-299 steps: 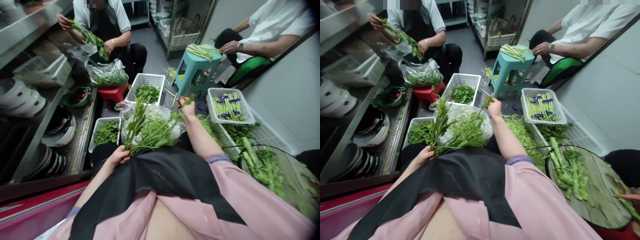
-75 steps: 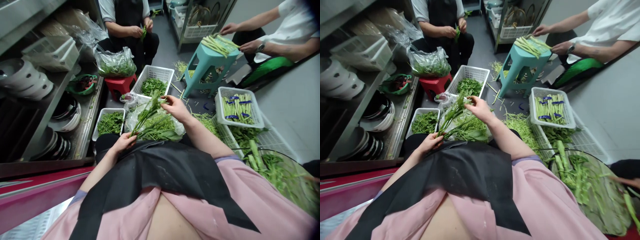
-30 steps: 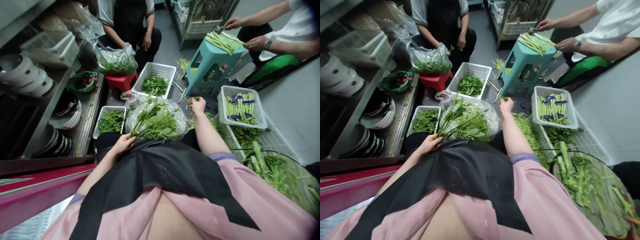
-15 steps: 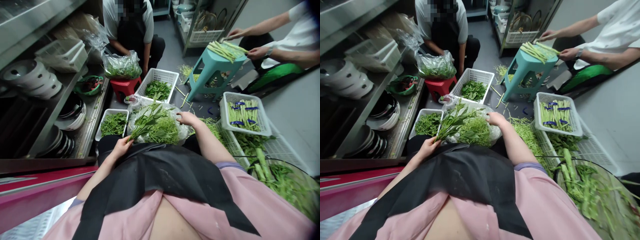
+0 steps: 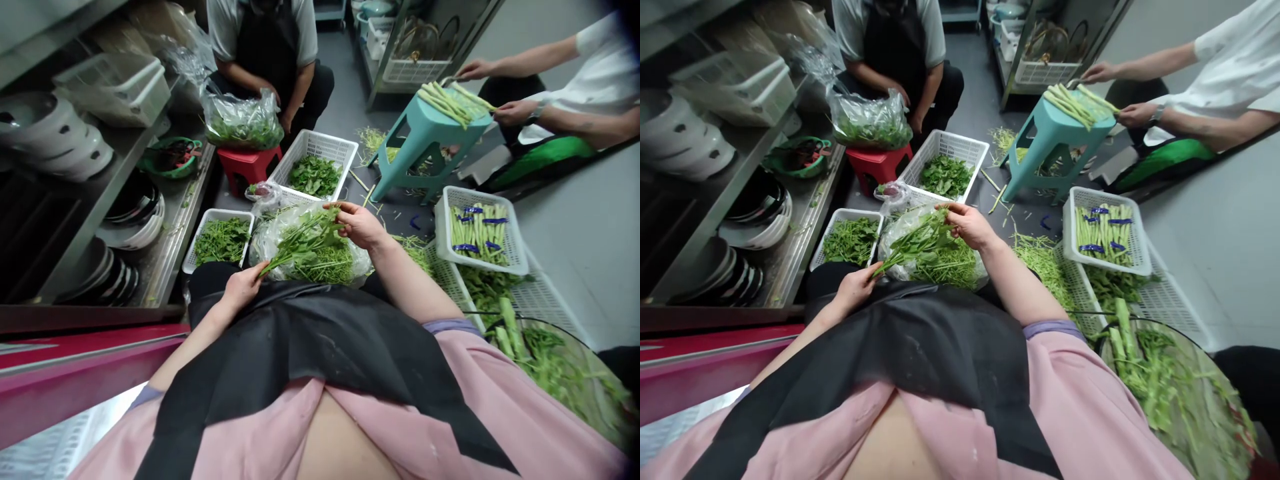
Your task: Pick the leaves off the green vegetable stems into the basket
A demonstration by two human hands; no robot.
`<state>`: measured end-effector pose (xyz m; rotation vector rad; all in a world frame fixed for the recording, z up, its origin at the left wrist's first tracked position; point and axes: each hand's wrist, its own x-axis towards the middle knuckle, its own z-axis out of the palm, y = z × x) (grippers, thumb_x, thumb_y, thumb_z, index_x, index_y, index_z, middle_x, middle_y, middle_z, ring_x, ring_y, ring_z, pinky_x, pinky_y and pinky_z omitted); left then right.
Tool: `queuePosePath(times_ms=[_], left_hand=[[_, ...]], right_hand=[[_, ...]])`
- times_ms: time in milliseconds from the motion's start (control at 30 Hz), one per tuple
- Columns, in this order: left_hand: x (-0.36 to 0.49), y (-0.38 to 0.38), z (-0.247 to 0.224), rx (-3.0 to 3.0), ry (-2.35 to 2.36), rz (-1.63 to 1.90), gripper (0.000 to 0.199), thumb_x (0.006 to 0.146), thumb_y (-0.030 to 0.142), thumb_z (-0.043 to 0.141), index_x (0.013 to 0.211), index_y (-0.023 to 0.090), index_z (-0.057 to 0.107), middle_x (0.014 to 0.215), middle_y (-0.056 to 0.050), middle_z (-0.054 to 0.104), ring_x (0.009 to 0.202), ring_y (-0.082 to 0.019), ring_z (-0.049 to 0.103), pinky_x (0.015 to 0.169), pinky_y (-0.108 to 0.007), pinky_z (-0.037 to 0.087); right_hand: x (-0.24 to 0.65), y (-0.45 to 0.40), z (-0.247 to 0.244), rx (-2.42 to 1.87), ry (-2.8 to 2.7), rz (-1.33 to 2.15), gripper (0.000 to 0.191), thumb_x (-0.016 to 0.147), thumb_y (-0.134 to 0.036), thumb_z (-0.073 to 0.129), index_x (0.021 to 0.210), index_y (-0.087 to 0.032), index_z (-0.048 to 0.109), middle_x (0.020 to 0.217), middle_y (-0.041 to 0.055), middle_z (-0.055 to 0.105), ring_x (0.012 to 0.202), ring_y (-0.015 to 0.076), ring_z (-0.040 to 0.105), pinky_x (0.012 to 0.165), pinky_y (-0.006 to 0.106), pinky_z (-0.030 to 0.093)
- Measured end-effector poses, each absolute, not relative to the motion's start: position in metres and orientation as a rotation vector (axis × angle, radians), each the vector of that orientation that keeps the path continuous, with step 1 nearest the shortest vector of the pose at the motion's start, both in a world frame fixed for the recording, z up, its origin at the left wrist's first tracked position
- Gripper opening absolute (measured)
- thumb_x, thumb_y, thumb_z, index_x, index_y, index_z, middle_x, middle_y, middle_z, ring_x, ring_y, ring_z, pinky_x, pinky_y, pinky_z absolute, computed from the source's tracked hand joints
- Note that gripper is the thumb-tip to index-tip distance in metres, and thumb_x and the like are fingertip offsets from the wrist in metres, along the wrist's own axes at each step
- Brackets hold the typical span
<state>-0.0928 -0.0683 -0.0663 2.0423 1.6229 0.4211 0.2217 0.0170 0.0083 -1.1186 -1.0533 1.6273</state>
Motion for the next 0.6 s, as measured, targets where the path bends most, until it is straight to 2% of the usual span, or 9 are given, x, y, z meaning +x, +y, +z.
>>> queuePosePath(times_ms=[233,367,500,600], left_hand=[[-0.093,-0.068,-0.069,2.043,1.62,0.362,0.04,0.087,0.032,0.054,0.122,0.021,0.068,0.108,-0.012,0.073,0.09,-0.023,0.071,0.077,-0.026,0.051],[-0.09,-0.065,-0.065,1.92,1.606,0.437,0.038,0.084,0.032,0.056,0.117,0.019,0.071,0.1,-0.01,0.075,0.081,-0.021,0.07,0.071,-0.024,0.048],[-0.088,-0.064,-0.064,1.702,1.484,0.548,0.04,0.081,0.036,0.059,0.111,0.012,0.071,0.072,-0.004,0.071,0.061,-0.014,0.059,0.058,-0.02,0.043],[-0.088,-0.065,-0.062,1.537,1.389,0.572,0.037,0.079,0.043,0.061,0.094,0.01,0.071,0.053,0.002,0.054,0.048,-0.009,0.043,0.048,-0.019,0.034]], right_hand=[[0.224,0.012,0.009,-1.084,-1.175,1.471,0.044,0.061,-0.029,0.068,0.104,-0.022,0.067,0.077,-0.0031,0.057,0.054,0.0041,0.037,0.047,0.019,0.03],[0.222,0.01,0.004,-1.068,-1.121,1.512,0.038,0.065,-0.038,0.068,0.099,-0.02,0.066,0.078,-0.0007,0.06,0.059,0.0069,0.046,0.05,0.021,0.037],[0.222,0.025,-0.006,-1.14,-0.988,1.258,0.031,0.066,-0.044,0.072,0.078,-0.017,0.062,0.068,-0.0011,0.057,0.053,0.0057,0.044,0.048,0.021,0.038],[0.24,0.045,-0.005,-1.174,-0.862,0.994,0.027,0.076,-0.044,0.067,0.08,-0.018,0.061,0.066,-0.0023,0.055,0.051,0.0046,0.046,0.048,0.02,0.04]])
